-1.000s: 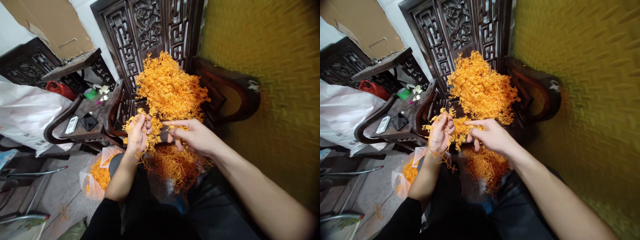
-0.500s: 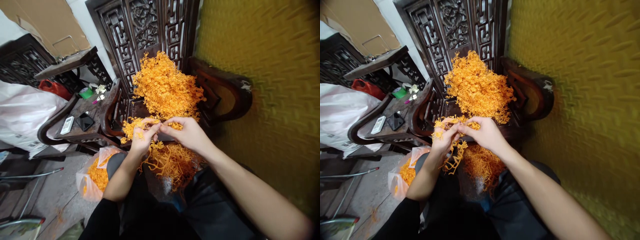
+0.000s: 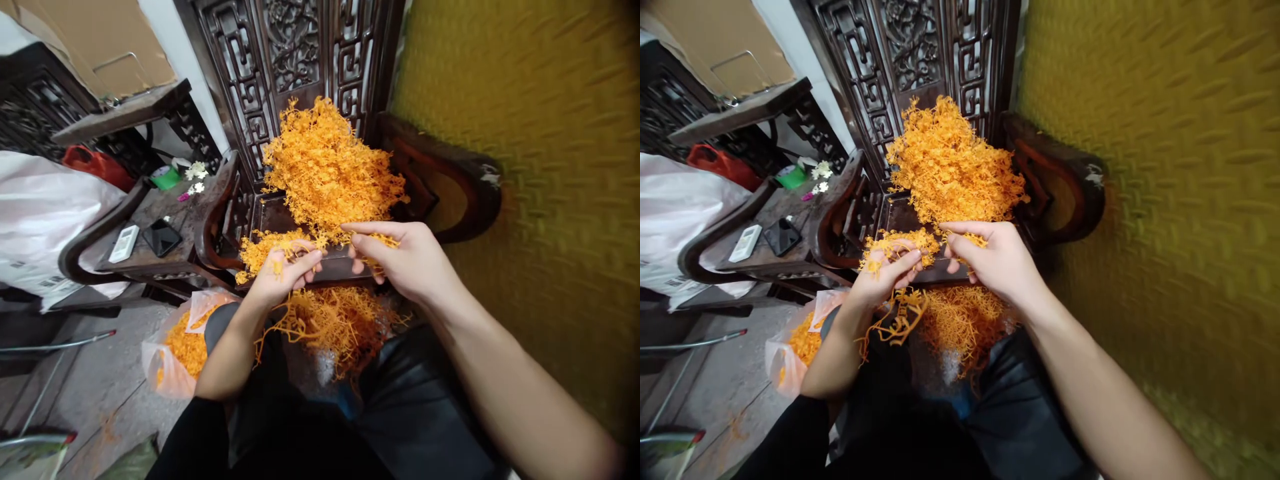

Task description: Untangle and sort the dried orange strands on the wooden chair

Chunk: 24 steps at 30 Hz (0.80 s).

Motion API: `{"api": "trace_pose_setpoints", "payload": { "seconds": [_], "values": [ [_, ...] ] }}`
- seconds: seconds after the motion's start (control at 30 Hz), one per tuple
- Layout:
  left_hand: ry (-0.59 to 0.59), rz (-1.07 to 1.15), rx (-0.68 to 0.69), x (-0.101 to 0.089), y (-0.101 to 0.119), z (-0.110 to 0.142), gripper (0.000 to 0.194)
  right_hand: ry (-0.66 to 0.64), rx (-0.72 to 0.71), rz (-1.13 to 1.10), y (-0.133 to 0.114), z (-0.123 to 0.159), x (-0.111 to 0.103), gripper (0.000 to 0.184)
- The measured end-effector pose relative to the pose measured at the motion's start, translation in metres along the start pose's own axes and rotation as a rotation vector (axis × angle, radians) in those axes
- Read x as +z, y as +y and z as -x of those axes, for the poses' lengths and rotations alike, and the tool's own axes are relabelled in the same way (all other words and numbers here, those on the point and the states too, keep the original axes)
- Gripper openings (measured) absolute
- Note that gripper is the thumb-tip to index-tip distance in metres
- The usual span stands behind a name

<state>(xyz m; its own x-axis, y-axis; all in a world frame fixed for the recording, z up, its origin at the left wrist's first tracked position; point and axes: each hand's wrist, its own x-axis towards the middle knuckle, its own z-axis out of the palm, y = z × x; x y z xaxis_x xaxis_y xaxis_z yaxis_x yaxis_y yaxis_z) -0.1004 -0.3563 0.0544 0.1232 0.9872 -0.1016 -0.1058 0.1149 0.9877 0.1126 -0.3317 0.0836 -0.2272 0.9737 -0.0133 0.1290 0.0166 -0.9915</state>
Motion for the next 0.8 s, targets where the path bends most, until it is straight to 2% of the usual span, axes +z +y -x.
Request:
{"api": "trace_pose_setpoints", "payload": {
  "seconds": [0.1,0.27,0.33,0.43,0.47,0.5,0.6,0.63,0.67,0.7,0.8],
  "values": [
    [-0.090,-0.095,-0.016,0.003,-0.001,0.002,0.030,-0.026,-0.050,0.059,0.000,0.001,0.006,0.040],
    [-0.231,-0.251,0.076,-0.001,0.006,0.004,0.034,-0.156,-0.121,0.102,0.001,0.000,0.018,0.035],
    [-0.231,-0.259,0.059,-0.005,0.006,0.005,0.031,-0.037,-0.130,0.092,0.004,-0.003,0.012,0.034],
    [-0.203,-0.215,0.011,-0.010,0.006,0.006,0.031,0.287,-0.146,-0.017,0.008,-0.009,-0.001,0.037],
    [-0.202,-0.209,0.001,-0.011,0.005,0.006,0.032,0.298,-0.130,-0.069,0.009,-0.010,-0.002,0.038],
    [-0.201,-0.207,0.000,-0.010,0.005,0.006,0.033,0.234,-0.094,-0.106,0.010,-0.009,-0.002,0.040],
    [-0.229,-0.247,0.028,-0.007,0.005,0.005,0.036,-0.150,0.061,-0.093,0.012,-0.004,0.013,0.043],
    [-0.235,-0.268,0.049,-0.006,0.005,0.005,0.038,-0.237,0.079,-0.058,0.012,-0.002,0.018,0.044],
    [-0.238,-0.289,0.066,-0.005,0.006,0.005,0.039,-0.255,0.066,-0.011,0.012,0.000,0.022,0.043],
    [-0.239,-0.309,0.071,-0.006,0.006,0.006,0.038,-0.199,0.026,0.042,0.012,0.000,0.024,0.042],
    [-0.227,-0.322,0.030,-0.010,0.009,0.010,0.031,0.185,-0.122,0.137,0.014,-0.005,0.013,0.039]
  ]
}}
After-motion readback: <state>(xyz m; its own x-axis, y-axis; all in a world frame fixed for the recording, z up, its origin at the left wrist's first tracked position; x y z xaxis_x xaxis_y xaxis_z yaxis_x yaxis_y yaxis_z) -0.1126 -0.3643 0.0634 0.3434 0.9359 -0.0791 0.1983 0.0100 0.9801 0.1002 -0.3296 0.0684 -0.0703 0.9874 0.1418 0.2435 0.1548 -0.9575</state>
